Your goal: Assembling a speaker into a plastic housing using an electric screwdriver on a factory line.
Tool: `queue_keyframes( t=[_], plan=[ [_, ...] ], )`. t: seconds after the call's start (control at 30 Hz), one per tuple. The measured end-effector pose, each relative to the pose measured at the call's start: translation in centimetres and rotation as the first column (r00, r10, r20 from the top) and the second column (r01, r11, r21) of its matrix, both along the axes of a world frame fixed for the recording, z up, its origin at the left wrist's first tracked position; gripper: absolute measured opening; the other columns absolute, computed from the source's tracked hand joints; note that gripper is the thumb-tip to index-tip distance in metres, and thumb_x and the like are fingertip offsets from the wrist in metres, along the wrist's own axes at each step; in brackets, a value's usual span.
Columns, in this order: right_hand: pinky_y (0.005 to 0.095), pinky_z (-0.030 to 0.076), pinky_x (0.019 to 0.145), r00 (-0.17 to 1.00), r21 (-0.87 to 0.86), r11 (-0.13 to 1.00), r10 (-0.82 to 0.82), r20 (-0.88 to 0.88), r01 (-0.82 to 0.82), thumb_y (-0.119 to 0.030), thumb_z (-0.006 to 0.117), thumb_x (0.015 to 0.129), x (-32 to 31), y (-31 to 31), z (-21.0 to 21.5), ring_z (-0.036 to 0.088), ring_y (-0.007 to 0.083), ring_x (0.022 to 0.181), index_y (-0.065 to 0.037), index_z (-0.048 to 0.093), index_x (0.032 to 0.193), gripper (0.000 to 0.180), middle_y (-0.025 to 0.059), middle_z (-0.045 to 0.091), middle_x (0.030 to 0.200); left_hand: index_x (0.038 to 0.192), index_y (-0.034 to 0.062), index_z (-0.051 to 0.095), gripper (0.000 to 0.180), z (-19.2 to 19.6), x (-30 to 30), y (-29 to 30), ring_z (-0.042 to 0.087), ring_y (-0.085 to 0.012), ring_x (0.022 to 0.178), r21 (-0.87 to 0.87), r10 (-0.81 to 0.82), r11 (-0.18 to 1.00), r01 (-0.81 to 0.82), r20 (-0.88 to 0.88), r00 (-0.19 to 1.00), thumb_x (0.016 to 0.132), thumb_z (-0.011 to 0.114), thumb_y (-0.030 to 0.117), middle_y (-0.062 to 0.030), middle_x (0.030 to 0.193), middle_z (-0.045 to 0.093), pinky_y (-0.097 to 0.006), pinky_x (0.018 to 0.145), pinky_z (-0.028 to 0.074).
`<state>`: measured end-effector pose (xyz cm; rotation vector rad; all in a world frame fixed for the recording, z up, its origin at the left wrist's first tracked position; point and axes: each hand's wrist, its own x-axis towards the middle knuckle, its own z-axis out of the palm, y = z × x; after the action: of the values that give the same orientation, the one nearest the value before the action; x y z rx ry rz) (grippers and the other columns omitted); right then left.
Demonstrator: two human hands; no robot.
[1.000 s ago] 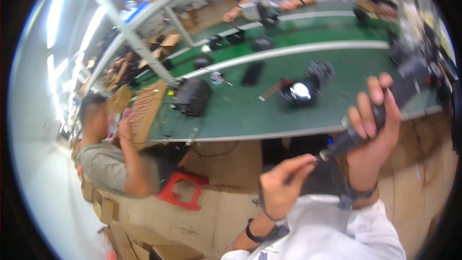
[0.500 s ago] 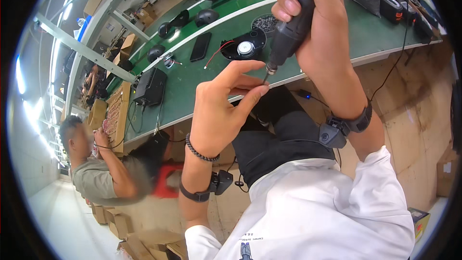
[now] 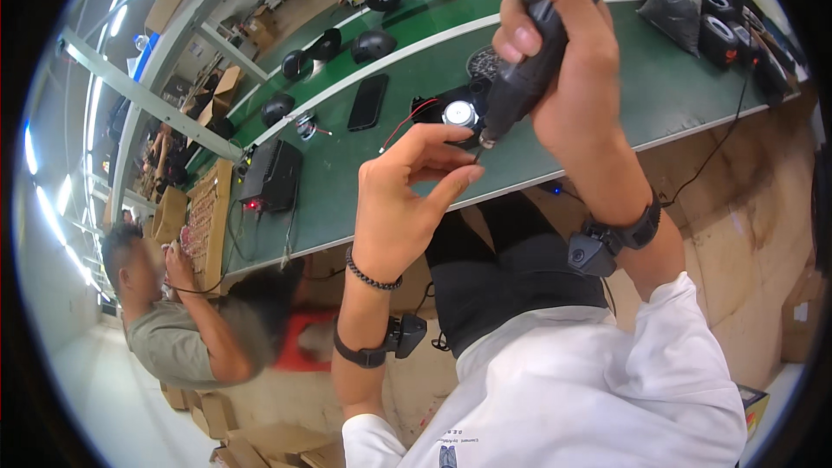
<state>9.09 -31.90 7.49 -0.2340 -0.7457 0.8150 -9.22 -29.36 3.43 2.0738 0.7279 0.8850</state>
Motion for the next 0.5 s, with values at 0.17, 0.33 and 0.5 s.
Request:
queue_keyframes(
  t=[0.17,0.33,0.5],
  plan=[
    [0.024,0.04,0.049,0.995,0.068,0.993,-0.102,0.017,0.101,-0.017,0.062,0.095,0.8,2.7,-0.6,0.048,0.007,0.052,-0.006,0.052,0.11,0.021,0.0031,0.058,0.088,0.111,-0.0014,0.064,0.03,-0.6,0.7,1.3,0.071,-0.0161,0.09,-0.077,0.03,0.997,-0.022,0.101,0.994,0.083,0.074,-0.005,-0.0103,0.093,0.073,-0.029,0.084,0.056],
    [0.0236,0.041,0.05,0.997,0.123,0.99,-0.072,-0.006,0.072,-0.016,0.06,0.095,0.7,3.8,-0.2,0.047,0.007,0.053,-0.007,0.051,0.115,0.024,0.0032,0.06,0.093,0.109,-0.0029,0.064,0.03,-2.1,1.1,2.8,0.07,-0.0177,0.094,-0.082,0.048,0.996,-0.029,0.245,0.968,0.081,0.075,-0.007,-0.0115,0.099,0.072,-0.03,0.086,0.056],
    [0.0224,0.036,0.053,0.994,0.112,0.992,-0.075,0.079,0.066,-0.015,0.053,0.099,1.2,5.0,-0.6,0.04,0.0058,0.056,-0.005,0.05,0.116,0.02,0.004,0.054,0.099,0.108,-0.0033,0.063,0.03,-2.9,1.4,4.3,0.07,-0.0178,0.094,-0.108,0.041,0.994,-0.013,0.265,0.963,0.081,0.076,-0.008,-0.0116,0.1,0.071,-0.03,0.086,0.056]
  ],
)
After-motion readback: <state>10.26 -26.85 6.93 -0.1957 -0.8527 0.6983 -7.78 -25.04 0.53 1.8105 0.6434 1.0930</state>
